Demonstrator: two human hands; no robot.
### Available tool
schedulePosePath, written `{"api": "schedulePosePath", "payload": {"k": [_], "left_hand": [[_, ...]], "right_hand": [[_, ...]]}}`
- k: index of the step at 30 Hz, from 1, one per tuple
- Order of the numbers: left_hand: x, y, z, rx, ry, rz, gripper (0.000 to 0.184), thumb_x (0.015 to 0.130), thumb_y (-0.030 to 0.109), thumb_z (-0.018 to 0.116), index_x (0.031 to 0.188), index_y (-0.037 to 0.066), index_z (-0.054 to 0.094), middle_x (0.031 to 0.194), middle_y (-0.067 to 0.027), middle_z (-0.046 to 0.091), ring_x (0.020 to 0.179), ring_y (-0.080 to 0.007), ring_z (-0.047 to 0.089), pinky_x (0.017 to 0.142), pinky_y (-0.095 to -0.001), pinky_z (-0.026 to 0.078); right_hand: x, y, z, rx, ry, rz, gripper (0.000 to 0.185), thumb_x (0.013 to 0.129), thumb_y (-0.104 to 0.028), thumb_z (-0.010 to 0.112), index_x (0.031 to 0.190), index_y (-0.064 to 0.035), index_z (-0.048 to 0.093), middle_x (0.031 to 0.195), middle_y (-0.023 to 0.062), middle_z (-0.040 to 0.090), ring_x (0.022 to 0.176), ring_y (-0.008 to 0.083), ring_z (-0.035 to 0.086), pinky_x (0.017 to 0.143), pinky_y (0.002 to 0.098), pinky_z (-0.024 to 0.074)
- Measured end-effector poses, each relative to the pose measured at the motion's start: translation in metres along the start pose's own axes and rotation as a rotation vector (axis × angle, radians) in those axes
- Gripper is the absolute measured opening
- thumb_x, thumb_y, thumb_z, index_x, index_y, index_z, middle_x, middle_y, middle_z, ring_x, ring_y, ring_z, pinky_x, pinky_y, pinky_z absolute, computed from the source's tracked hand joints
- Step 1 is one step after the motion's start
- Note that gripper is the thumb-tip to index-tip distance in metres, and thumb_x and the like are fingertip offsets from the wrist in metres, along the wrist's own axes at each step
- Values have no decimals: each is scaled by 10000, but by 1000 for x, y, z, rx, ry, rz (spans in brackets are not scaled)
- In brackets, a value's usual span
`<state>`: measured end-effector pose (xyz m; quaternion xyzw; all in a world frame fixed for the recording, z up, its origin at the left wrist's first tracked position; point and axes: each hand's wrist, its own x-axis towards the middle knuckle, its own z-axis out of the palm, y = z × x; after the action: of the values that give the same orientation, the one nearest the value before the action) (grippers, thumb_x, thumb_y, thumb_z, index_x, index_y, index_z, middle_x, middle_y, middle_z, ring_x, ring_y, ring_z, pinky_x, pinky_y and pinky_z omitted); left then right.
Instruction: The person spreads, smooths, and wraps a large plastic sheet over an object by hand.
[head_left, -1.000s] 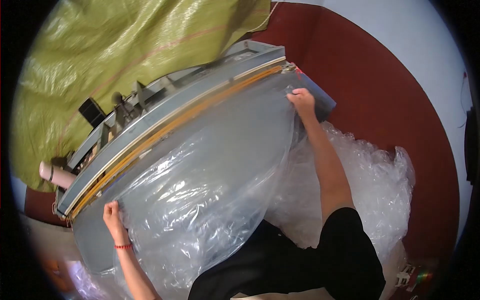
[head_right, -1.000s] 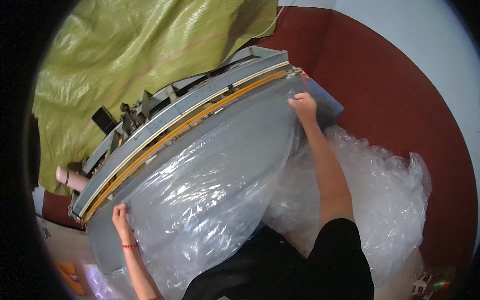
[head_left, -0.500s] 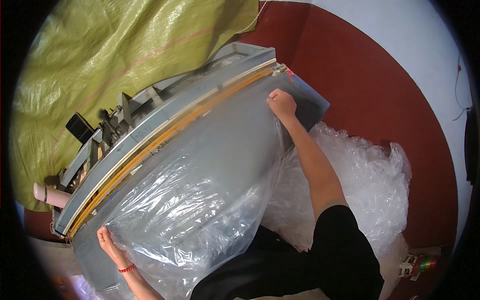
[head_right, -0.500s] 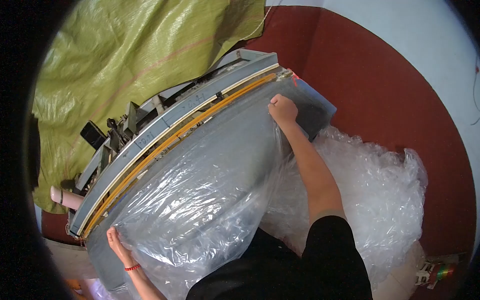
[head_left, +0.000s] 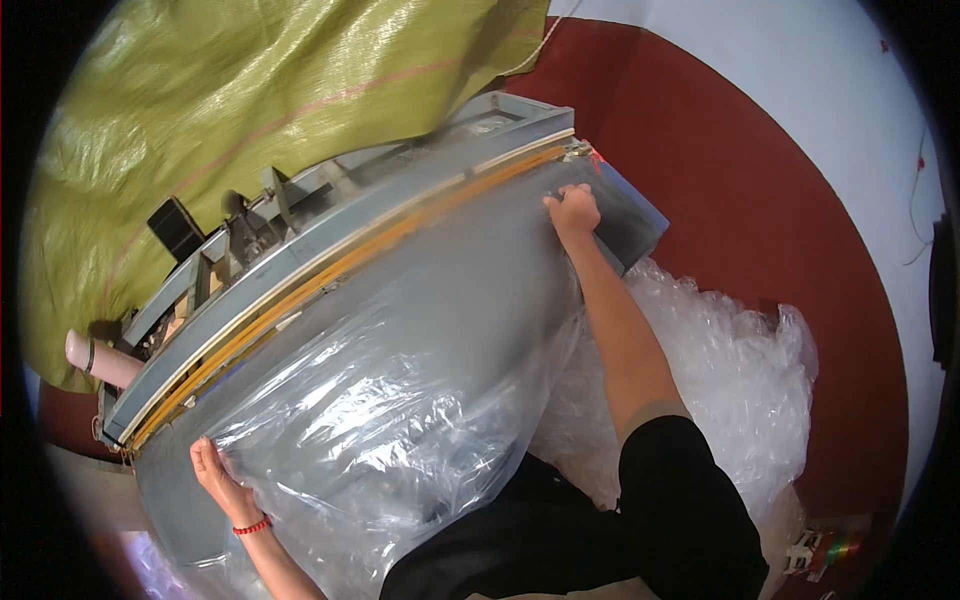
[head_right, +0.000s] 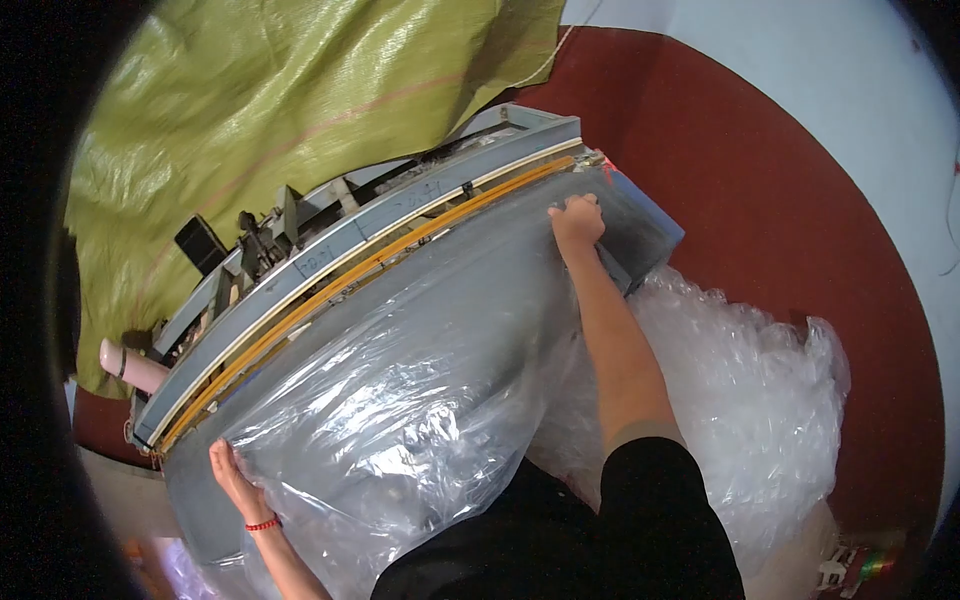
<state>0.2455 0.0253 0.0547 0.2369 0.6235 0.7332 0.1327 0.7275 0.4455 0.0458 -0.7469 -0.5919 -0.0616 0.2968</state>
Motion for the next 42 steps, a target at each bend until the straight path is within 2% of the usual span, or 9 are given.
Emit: {"api": "schedulePosePath", "payload": {"k": [6, 11, 15, 19, 23, 25, 28, 32, 42], "left_hand": [[1, 60, -37, 560, -403, 153, 69, 744, 38, 578, 725, 43, 512, 597, 51, 415, 507, -35, 359, 445, -186, 295], [17, 111, -141, 1126, -769, -163, 65, 723, 52, 568, 772, 10, 562, 593, -73, 546, 531, -120, 487, 531, -262, 414], [38, 136, -250, 1256, -468, -211, 74, 740, 49, 557, 791, -2, 570, 652, -70, 575, 617, -125, 537, 611, -262, 441], [75, 164, -287, 1213, -93, 57, 107, 780, 56, 528, 849, 0, 588, 706, -43, 585, 680, -108, 549, 656, -247, 442], [79, 152, -213, 178, 159, 35, 216, 854, 113, 490, 1038, 42, 578, 834, 12, 570, 733, -48, 502, 693, -174, 402], [91, 110, -216, 367, 207, 44, 182, 827, 165, 556, 958, 50, 609, 791, 51, 563, 706, -42, 499, 654, -178, 405], [103, 44, -226, 1115, 141, 214, 170, 770, 169, 588, 806, 6, 620, 745, -150, 622, 664, -226, 604, 638, -322, 457], [90, 25, -190, 1260, 84, 74, 189, 758, 240, 595, 781, 52, 608, 742, -146, 604, 708, -320, 576, 627, -380, 443], [77, 22, -155, 1230, 89, 426, 119, 693, 142, 669, 723, 59, 590, 716, -66, 559, 680, -214, 532, 599, -302, 426]], "right_hand": [[-4, -4, 19, -244, 5, -234, 142, 768, -170, 529, 854, -92, 610, 898, 89, 583, 870, 265, 560, 763, 384, 467], [16, 29, 18, 29, -13, -284, 216, 863, -238, 411, 989, -92, 507, 939, 171, 599, 873, 364, 566, 722, 457, 435], [47, 60, 34, -70, -81, -182, 222, 883, -264, 381, 981, -86, 469, 956, 183, 586, 889, 382, 543, 716, 460, 413], [51, 64, 36, -149, -68, -148, 213, 889, -270, 369, 978, -94, 448, 965, 164, 586, 890, 380, 540, 709, 460, 411], [64, 82, 44, -133, -80, -96, 222, 884, -267, 372, 985, -86, 450, 981, 168, 581, 904, 381, 539, 724, 449, 417], [85, 107, 54, -114, -75, -91, 236, 882, -272, 376, 992, -77, 450, 989, 177, 577, 914, 384, 536, 733, 448, 417], [99, 145, 47, -110, -56, -48, 317, 872, -293, 390, 1065, -53, 465, 1019, 207, 561, 948, 390, 520, 757, 439, 412], [118, 208, 35, -41, -50, -67, 337, 876, -306, 397, 1062, -44, 498, 1034, 196, 557, 953, 368, 521, 782, 422, 406], [124, 285, -14, 185, 33, -83, 383, 878, -342, 424, 1029, -8, 537, 1011, 159, 573, 932, 296, 535, 820, 353, 396]]}}
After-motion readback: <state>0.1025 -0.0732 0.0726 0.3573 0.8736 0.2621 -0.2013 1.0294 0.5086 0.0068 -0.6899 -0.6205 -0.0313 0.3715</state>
